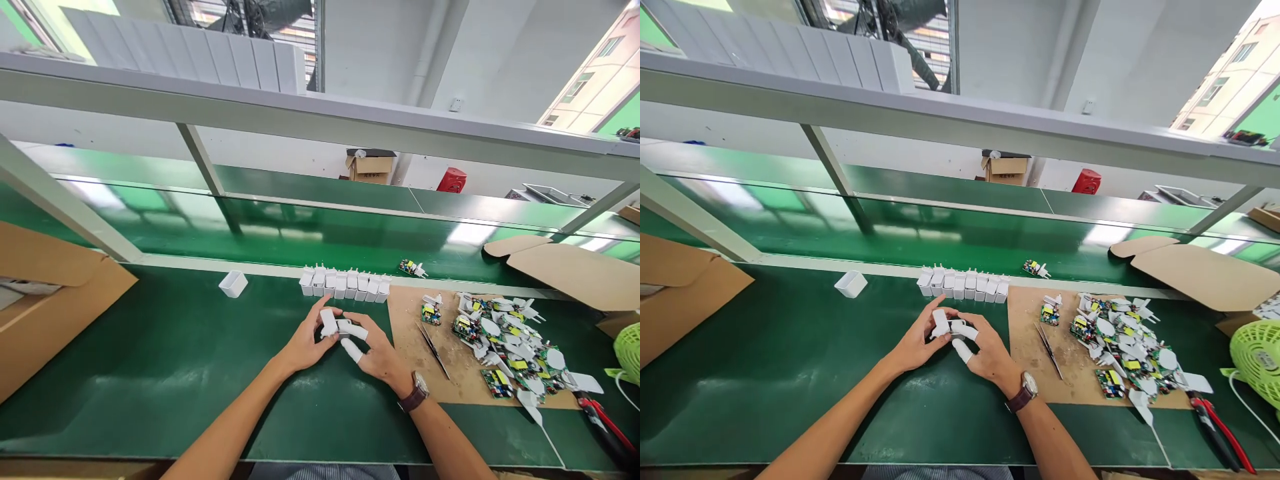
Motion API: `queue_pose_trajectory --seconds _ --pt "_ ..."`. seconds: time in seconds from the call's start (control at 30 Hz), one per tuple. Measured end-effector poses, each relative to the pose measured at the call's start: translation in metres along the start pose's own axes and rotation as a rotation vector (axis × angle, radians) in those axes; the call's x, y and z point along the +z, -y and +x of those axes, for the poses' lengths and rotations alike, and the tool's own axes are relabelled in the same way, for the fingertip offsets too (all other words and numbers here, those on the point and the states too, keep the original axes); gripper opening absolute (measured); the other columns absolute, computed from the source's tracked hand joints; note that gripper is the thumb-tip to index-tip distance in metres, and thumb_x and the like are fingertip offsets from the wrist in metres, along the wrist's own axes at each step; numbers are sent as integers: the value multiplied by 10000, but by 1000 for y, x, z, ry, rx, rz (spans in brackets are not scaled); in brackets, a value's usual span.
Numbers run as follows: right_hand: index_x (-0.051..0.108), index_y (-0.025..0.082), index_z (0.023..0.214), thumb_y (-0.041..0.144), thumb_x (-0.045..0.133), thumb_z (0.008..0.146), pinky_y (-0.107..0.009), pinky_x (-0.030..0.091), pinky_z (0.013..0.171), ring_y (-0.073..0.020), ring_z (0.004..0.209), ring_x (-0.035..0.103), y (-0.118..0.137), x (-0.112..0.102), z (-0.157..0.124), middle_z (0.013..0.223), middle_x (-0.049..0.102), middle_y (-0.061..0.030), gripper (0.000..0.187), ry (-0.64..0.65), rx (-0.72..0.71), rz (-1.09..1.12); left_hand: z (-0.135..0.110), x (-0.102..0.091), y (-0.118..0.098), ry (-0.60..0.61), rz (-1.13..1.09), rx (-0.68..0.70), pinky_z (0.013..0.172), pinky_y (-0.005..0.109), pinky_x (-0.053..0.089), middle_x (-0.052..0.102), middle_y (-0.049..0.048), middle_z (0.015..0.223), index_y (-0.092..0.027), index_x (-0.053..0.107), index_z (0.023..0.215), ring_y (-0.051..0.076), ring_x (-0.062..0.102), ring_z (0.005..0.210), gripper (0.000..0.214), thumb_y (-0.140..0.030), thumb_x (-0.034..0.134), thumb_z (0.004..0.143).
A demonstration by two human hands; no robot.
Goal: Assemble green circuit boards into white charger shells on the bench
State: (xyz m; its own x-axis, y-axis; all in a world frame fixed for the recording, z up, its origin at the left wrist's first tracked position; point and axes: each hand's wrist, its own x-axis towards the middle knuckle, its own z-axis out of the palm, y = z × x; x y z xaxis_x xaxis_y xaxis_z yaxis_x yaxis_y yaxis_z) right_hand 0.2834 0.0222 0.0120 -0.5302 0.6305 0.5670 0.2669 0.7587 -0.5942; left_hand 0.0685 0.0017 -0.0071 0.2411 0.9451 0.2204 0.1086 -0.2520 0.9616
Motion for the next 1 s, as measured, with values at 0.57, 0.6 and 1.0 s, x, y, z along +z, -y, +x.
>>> queue_pose_trajectory --seconds 0.57,0.6,1.0 --pt "617 268 1330 128 549 975 -368 619 869 -234 1035 692 -13 13 -8 1220 664 -102 387 98 65 0 -4 1 -6 17 -2 22 1216 533 329 414 183 1611 -306 -162 1621 269 472 1443 974 -338 590 1002" --pt "626 269 1312 127 546 975 -366 618 866 -233 1039 690 -13 14 -9 1226 662 -100 375 99 61 -3 -4 1 -6 13 4 11 1216 533 329 422 184 1606 -302 -162 1621 270 470 1446 974 -339 589 1003" --pt "592 282 1371 148 528 1000 -383 614 915 -237 1087 679 -11 11 -6 1244 662 -102 400 103 52 -41 -1 4 3 -164 76 78 1115 498 456 584 145 1405 -306 54 1637 257 601 1262 984 -302 719 912"
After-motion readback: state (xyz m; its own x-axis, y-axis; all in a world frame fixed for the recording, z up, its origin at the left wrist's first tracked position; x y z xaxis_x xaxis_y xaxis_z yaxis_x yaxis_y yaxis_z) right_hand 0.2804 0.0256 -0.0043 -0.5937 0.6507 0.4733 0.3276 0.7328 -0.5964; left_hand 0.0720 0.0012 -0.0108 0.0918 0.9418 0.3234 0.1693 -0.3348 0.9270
